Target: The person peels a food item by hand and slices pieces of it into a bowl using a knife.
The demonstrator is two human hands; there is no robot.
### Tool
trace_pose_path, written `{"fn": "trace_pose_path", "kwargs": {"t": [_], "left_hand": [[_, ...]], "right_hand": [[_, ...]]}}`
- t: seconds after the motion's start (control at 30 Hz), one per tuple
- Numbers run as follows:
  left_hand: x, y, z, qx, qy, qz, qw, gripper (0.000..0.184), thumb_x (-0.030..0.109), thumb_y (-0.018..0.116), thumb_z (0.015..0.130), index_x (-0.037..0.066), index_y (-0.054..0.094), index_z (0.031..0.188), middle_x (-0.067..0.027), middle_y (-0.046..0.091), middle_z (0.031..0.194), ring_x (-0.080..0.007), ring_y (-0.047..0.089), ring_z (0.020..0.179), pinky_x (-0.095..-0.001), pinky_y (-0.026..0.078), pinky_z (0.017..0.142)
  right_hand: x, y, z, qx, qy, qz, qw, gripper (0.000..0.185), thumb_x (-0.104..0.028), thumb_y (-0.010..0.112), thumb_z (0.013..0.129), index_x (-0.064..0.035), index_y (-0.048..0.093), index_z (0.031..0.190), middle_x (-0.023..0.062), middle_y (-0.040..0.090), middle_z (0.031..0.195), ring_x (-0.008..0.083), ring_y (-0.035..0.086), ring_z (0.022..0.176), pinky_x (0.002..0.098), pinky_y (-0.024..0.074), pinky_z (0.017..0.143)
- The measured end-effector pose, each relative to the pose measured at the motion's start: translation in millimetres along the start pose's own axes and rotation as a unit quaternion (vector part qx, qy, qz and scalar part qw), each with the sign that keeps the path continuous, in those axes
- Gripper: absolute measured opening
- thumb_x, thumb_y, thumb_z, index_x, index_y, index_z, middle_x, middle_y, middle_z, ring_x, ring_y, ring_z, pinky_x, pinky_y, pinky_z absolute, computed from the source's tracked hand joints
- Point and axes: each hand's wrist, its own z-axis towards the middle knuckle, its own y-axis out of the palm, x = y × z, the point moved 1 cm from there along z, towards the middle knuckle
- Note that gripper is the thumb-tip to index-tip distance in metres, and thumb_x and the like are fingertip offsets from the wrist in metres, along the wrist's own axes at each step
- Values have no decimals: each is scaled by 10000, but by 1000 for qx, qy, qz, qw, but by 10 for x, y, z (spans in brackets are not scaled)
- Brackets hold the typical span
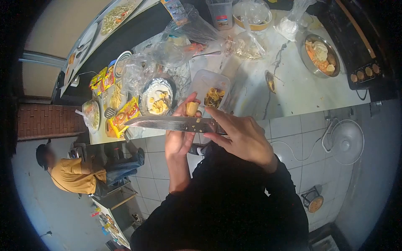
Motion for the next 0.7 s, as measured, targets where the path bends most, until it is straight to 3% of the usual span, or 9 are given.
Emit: {"fn": "trace_pose_path", "kwargs": {"t": [0.2, 0.27, 0.4, 0.5, 0.7], "left_hand": [[-30, -36, -12, -1, 18, 37, 999, 655, 233, 643, 903, -9, 321, 1420, -165, 489, 1308, -140, 562, 992, -239, 496, 863], [-26, -1, -7, -24, 50, 3, 998, 483, 118, 583, 928, -11, 408, 1359, -157, 534, 1272, -163, 582, 1011, -262, 499, 881], [-1, 3, -8, -13, 40, 48, 998, 573, 195, 614, 916, -16, 374, 1391, -187, 500, 1317, -165, 577, 1007, -276, 482, 903], [18, 49, -20, -7, 23, 6, 1000, 559, 167, 585, 929, -29, 364, 1403, -191, 499, 1323, -173, 577, 1008, -289, 481, 907], [11, 55, -32, -34, 41, 55, 997, 587, 115, 571, 916, -45, 329, 1426, -190, 494, 1340, -183, 561, 1034, -313, 474, 908]], "right_hand": [[-29, -14, 8, 5, 9, 6, 1000, 612, -293, 703, 840, -77, 450, 1354, 175, 663, 1062, 334, 680, 742, 410, 546, 600], [-25, -9, 7, 8, 12, 1, 1000, 597, -290, 704, 839, -69, 460, 1338, 174, 664, 1059, 333, 680, 738, 410, 543, 598], [-14, 13, 1, 4, 18, 10, 1000, 588, -289, 705, 839, -55, 465, 1322, 175, 664, 1057, 332, 679, 732, 407, 543, 591], [-9, 28, 5, 18, 0, 9, 1000, 588, -291, 705, 840, -43, 464, 1315, 176, 663, 1060, 329, 679, 727, 406, 541, 583], [-24, 8, 16, 3, 15, 13, 1000, 606, -290, 702, 844, -48, 442, 1335, 177, 655, 1090, 317, 680, 704, 401, 541, 572]]}}
